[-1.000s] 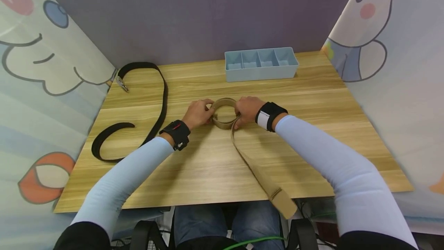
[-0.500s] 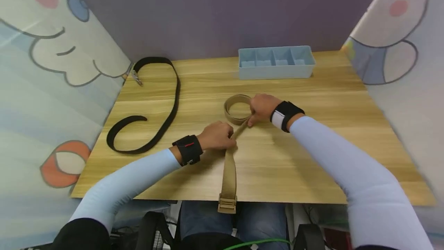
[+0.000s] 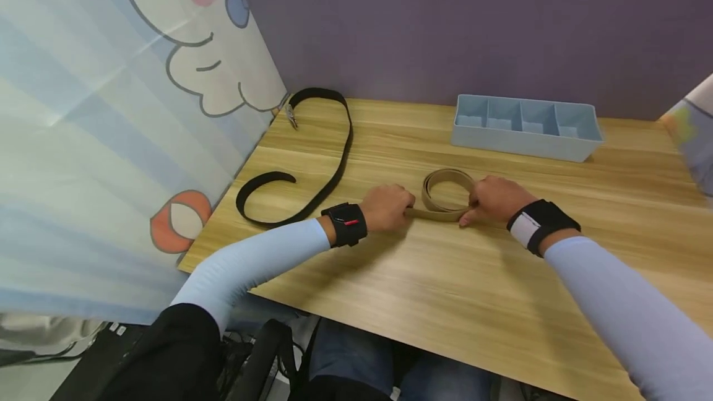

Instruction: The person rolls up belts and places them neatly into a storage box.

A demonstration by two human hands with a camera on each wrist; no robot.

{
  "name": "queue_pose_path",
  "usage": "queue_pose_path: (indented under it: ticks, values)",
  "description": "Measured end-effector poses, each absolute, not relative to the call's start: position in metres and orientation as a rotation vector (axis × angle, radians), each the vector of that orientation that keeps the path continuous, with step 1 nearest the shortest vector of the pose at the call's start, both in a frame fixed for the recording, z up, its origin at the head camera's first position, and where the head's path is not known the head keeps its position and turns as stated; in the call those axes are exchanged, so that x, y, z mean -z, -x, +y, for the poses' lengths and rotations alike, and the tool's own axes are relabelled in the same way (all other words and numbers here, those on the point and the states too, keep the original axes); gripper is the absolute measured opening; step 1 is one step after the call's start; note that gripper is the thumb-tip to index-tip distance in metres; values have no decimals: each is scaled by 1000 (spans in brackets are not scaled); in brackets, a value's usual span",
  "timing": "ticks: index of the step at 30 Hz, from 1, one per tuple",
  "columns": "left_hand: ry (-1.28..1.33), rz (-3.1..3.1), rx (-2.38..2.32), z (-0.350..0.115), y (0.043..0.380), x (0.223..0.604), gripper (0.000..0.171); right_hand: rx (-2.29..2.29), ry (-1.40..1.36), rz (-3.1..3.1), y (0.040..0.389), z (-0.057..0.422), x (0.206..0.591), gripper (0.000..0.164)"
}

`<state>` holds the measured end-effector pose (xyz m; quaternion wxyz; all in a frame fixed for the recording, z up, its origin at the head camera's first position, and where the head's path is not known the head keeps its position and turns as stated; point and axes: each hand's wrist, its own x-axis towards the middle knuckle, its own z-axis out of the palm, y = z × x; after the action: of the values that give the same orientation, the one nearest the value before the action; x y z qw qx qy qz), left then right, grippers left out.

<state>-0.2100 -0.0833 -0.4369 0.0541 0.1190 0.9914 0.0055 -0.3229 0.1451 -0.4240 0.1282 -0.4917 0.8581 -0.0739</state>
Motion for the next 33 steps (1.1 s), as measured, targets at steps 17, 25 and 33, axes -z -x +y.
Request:
queue_pose_path:
  ticks: [17, 25, 33]
  values:
    - [-242, 3177, 112, -135, 206, 434, 19, 189, 1553, 2512, 327, 102, 429, 32]
    - [-187, 3286, -38, -147, 201, 436, 33, 171, 1602, 2498, 324, 91, 423, 28]
    - [-80, 3284, -204, -145, 204, 439, 35, 125, 1602, 2515, 325, 85, 425, 31]
